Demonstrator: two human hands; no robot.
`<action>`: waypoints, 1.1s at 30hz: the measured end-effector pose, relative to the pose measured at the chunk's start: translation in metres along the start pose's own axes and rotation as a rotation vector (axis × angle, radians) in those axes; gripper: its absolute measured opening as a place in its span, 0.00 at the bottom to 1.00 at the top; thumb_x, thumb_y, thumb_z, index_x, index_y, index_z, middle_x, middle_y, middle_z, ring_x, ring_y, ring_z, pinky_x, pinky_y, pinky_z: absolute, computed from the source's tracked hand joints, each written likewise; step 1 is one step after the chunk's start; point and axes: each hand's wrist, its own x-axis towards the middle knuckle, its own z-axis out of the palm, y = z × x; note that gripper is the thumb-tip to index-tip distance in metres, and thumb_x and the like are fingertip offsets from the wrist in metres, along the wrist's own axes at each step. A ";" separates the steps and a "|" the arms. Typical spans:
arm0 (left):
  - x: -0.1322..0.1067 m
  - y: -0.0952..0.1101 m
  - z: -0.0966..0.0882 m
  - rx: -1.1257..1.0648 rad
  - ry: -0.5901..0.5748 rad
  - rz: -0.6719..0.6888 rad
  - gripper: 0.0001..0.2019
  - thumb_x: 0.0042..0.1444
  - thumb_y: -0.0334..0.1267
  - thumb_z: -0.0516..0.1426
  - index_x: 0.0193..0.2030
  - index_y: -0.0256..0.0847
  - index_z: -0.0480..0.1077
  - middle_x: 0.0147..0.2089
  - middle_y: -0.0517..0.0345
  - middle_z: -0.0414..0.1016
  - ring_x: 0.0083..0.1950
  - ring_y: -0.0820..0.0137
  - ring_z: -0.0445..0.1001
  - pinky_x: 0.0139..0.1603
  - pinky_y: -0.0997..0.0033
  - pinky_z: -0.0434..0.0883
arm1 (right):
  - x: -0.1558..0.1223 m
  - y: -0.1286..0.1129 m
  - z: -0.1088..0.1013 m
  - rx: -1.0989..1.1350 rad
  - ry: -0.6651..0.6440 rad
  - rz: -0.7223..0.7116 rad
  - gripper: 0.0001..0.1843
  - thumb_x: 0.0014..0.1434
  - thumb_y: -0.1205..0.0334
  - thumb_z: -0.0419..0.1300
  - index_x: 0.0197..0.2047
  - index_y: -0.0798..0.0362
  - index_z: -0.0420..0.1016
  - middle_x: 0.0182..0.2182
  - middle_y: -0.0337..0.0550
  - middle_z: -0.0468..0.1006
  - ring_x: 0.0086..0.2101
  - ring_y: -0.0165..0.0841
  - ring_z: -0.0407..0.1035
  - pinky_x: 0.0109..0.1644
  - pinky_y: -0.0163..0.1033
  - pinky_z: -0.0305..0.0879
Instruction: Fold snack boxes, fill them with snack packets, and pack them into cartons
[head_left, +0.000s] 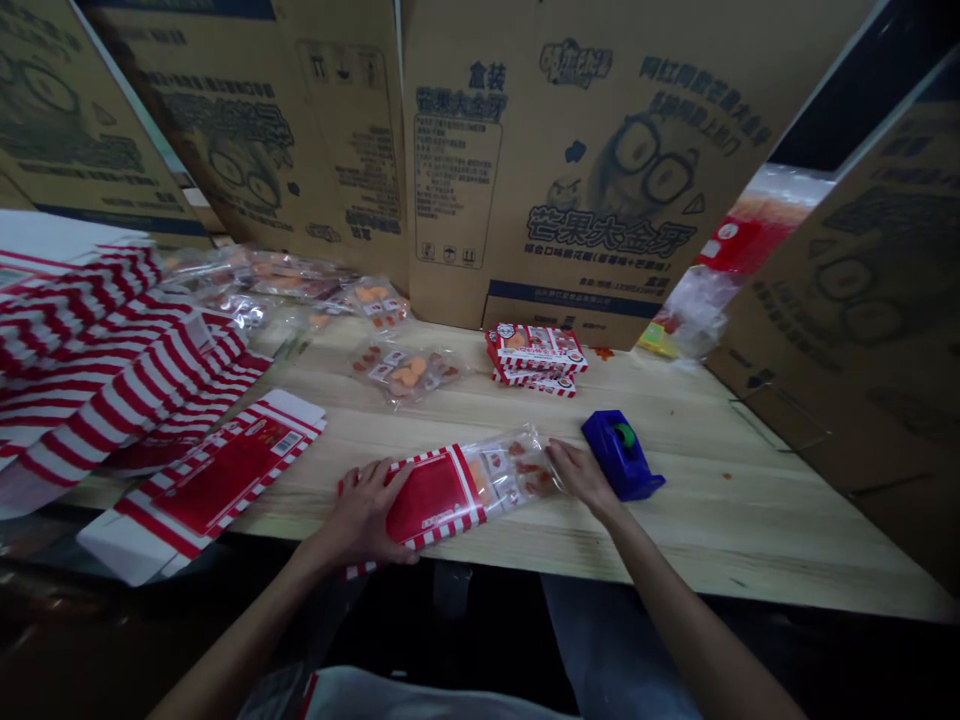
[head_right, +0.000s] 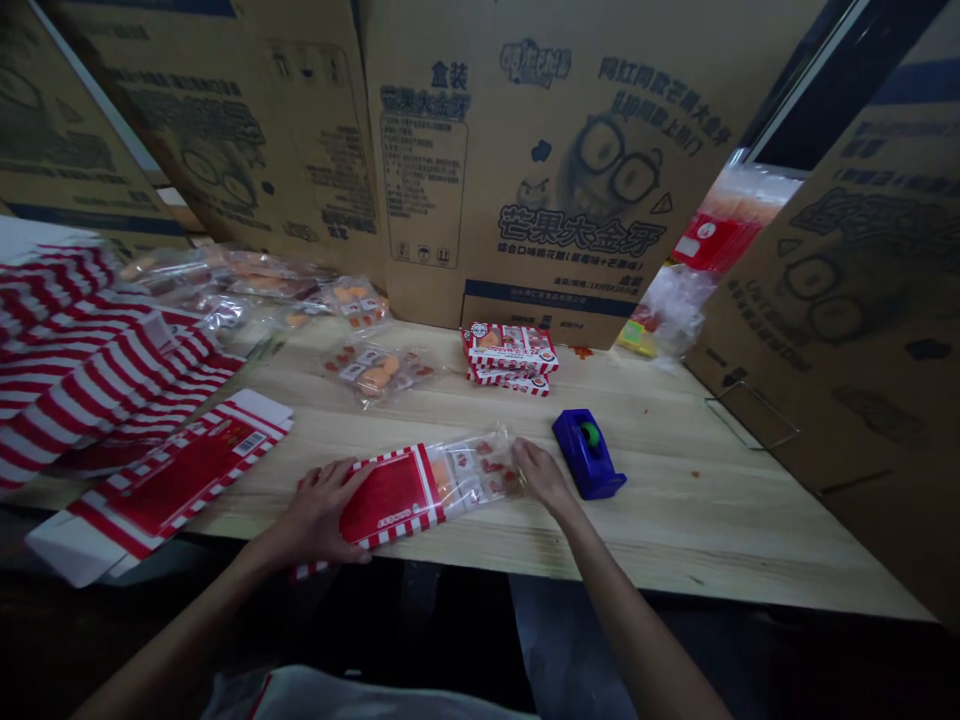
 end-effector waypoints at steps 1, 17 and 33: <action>0.001 0.003 0.000 0.001 0.010 -0.014 0.57 0.30 0.59 0.66 0.68 0.39 0.54 0.65 0.33 0.59 0.64 0.42 0.58 0.61 0.43 0.55 | -0.007 -0.003 0.007 0.034 -0.005 0.027 0.26 0.62 0.41 0.50 0.42 0.52 0.79 0.40 0.52 0.82 0.44 0.49 0.75 0.53 0.59 0.68; -0.018 0.055 -0.008 -0.075 0.320 -0.355 0.57 0.31 0.58 0.66 0.69 0.42 0.49 0.60 0.36 0.61 0.59 0.42 0.60 0.56 0.43 0.59 | -0.078 -0.069 0.098 0.619 0.300 0.081 0.20 0.49 0.51 0.68 0.34 0.48 0.59 0.46 0.46 0.73 0.48 0.40 0.71 0.52 0.48 0.69; -0.049 0.089 0.030 -1.404 0.177 -0.166 0.35 0.58 0.48 0.57 0.70 0.43 0.52 0.57 0.46 0.74 0.55 0.57 0.75 0.57 0.55 0.71 | -0.148 -0.045 0.072 0.720 -0.062 0.247 0.31 0.59 0.53 0.60 0.63 0.41 0.54 0.59 0.46 0.70 0.56 0.41 0.67 0.59 0.49 0.65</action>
